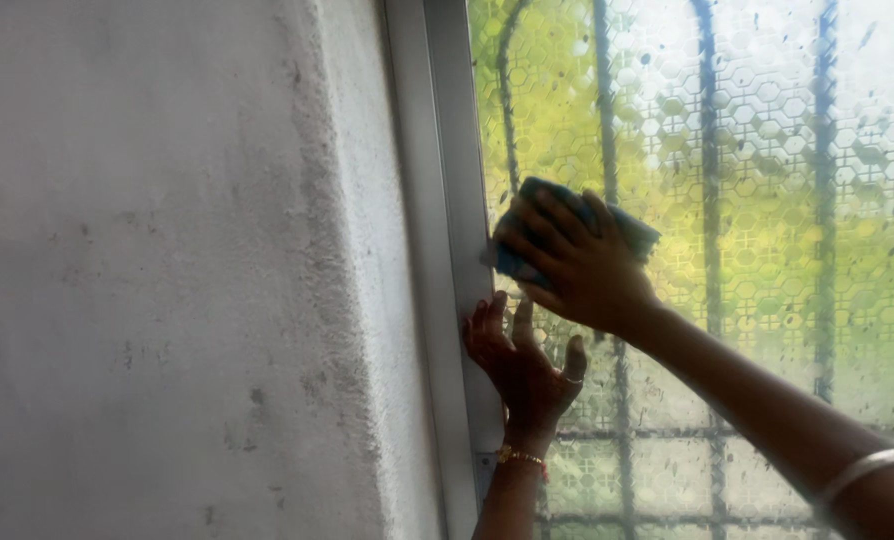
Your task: The person wipes a textured glass window using a blue cloth, moving in circular and back-and-forth motions across the surface. A spray bottle is visible on the windowsill, and the person occasionally uses the left hand to steady the window frame while cleaning with the right hand.
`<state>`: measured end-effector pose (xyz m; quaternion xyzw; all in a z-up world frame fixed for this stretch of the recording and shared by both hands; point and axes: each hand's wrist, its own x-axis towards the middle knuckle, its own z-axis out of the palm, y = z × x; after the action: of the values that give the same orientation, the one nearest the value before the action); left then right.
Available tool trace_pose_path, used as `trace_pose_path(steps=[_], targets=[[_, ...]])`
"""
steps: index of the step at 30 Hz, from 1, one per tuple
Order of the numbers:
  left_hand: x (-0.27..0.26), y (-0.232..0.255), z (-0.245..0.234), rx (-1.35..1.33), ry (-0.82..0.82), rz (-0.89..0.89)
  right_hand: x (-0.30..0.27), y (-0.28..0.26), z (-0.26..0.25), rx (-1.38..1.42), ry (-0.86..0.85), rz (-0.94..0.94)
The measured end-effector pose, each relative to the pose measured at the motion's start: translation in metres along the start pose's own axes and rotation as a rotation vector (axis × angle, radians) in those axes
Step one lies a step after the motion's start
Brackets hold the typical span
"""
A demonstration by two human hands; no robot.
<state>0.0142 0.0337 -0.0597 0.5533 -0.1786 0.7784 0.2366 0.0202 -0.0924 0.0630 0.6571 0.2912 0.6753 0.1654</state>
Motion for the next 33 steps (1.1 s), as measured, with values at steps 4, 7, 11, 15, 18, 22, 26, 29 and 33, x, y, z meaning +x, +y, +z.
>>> trace_pose_path(steps=[4, 7, 11, 15, 18, 22, 26, 29, 33], targets=[[-0.003, -0.003, -0.005, -0.014, -0.068, 0.048, -0.017, 0.02, -0.021, 0.071, -0.125, -0.28], [-0.007, -0.007, -0.005, -0.029, -0.083, 0.046, 0.003, 0.038, -0.018, -0.029, -0.095, -0.137], [-0.014, -0.009, 0.002, -0.026, -0.016, 0.053, 0.045, 0.015, 0.014, -0.16, 0.09, 0.201], [-0.022, -0.018, 0.003, -0.368, -0.039, -0.076, 0.022, -0.031, 0.032, -0.14, 0.051, 0.244], [-0.023, -0.023, 0.003, -0.142, -0.051, 0.079, -0.036, -0.05, 0.018, -0.002, -0.026, 0.099], [-0.023, -0.021, 0.002, -0.079, -0.109, 0.157, -0.084, -0.002, -0.018, 0.05, -0.124, -0.107], [-0.017, -0.017, 0.001, -0.043, -0.184, 0.202, -0.071, 0.03, -0.022, -0.161, -0.075, 0.384], [-0.019, -0.012, -0.001, -0.012, -0.241, 0.184, -0.054, 0.001, 0.001, -0.021, 0.153, 0.619], [-0.015, -0.016, -0.003, -0.015, -0.23, 0.193, -0.09, -0.035, -0.001, -0.046, -0.023, 0.238]])
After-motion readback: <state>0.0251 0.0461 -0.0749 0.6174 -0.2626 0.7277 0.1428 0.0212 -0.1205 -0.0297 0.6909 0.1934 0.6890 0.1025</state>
